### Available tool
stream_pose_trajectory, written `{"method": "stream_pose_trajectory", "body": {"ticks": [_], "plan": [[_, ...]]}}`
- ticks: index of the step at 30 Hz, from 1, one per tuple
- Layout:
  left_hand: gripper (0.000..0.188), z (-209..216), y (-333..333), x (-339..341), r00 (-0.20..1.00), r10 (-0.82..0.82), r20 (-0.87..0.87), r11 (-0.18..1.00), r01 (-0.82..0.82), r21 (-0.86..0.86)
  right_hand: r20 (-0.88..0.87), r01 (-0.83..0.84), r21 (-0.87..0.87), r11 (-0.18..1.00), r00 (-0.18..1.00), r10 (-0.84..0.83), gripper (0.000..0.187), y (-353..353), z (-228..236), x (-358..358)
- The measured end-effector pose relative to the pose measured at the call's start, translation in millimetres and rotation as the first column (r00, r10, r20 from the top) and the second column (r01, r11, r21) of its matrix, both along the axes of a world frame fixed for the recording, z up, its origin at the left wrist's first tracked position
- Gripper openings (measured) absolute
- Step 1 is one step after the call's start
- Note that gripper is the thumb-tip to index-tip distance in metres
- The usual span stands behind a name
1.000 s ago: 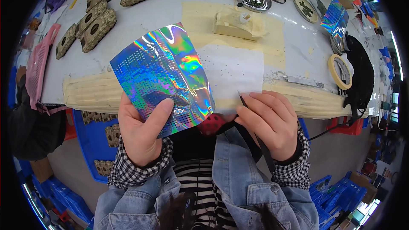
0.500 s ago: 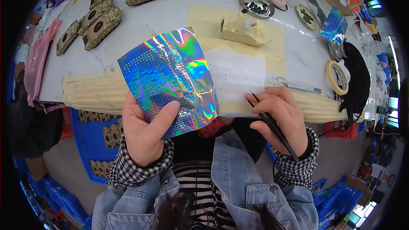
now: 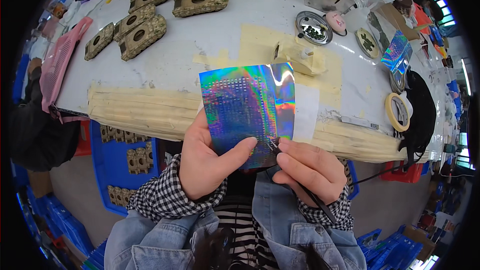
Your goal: The recorder is using a stylus tool to mark or score sheets of holographic foil on a workbench.
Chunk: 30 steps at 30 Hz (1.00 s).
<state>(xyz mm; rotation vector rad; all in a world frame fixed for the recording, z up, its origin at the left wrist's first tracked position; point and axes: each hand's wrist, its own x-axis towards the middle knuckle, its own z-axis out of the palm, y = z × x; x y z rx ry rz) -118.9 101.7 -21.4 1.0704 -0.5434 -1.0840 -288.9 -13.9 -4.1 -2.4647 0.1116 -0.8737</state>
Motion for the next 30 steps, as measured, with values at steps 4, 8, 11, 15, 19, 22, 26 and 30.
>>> {"method": "stream_pose_trajectory", "body": {"ticks": [4, 8, 11, 15, 19, 22, 26, 30], "plan": [[0.044, -1.3, -0.8, -2.6, 1.000, 0.009, -0.006, 1.000, -0.009, 0.010, -0.018, 0.014, -0.011, 1.000, 1.000, -0.015, 0.035, 1.6, -1.8, 2.1], [0.044, -3.1, -0.3, -3.4, 1.000, 0.006, -0.018, 1.000, -0.006, -0.003, -0.009, 0.021, -0.029, 0.999, 1.000, -0.021, 0.035, 2.5, -4.9, 3.8], [0.044, -1.0, -1.4, -3.6, 1.000, -0.001, -0.022, 1.000, 0.001, -0.001, -0.010, 0.033, -0.028, 0.999, 0.999, -0.033, 0.035, 3.3, -4.2, 3.8], [0.044, -0.8, -1.0, -5.0, 0.999, 0.019, -0.030, 1.000, -0.019, 0.016, -0.017, 0.042, -0.025, 0.999, 0.999, -0.043, 0.035, 4.4, -3.8, 5.1], [0.044, -1.6, 0.6, -5.7, 0.999, 0.042, -0.016, 0.999, -0.042, 0.021, -0.017, 0.032, -0.017, 0.999, 0.999, -0.032, 0.035, 4.1, -5.1, 7.0], [0.045, -1.9, 1.7, -4.3, 0.999, 0.023, 0.043, 1.000, -0.023, 0.008, -0.021, 0.027, -0.017, 0.999, 0.999, -0.028, 0.035, 3.2, -5.5, 6.8], [0.046, -3.6, 1.3, -5.6, 0.994, 0.063, 0.092, 0.998, -0.061, -0.016, -0.020, 0.029, 0.024, 0.999, 0.999, -0.028, 0.034, 3.9, -3.8, 8.6], [0.046, -2.9, 0.1, -6.4, 0.990, 0.078, 0.119, 0.997, -0.078, -0.003, -0.023, 0.059, 0.056, 0.997, 0.998, -0.058, 0.033, 7.4, -2.0, 10.5]]}}
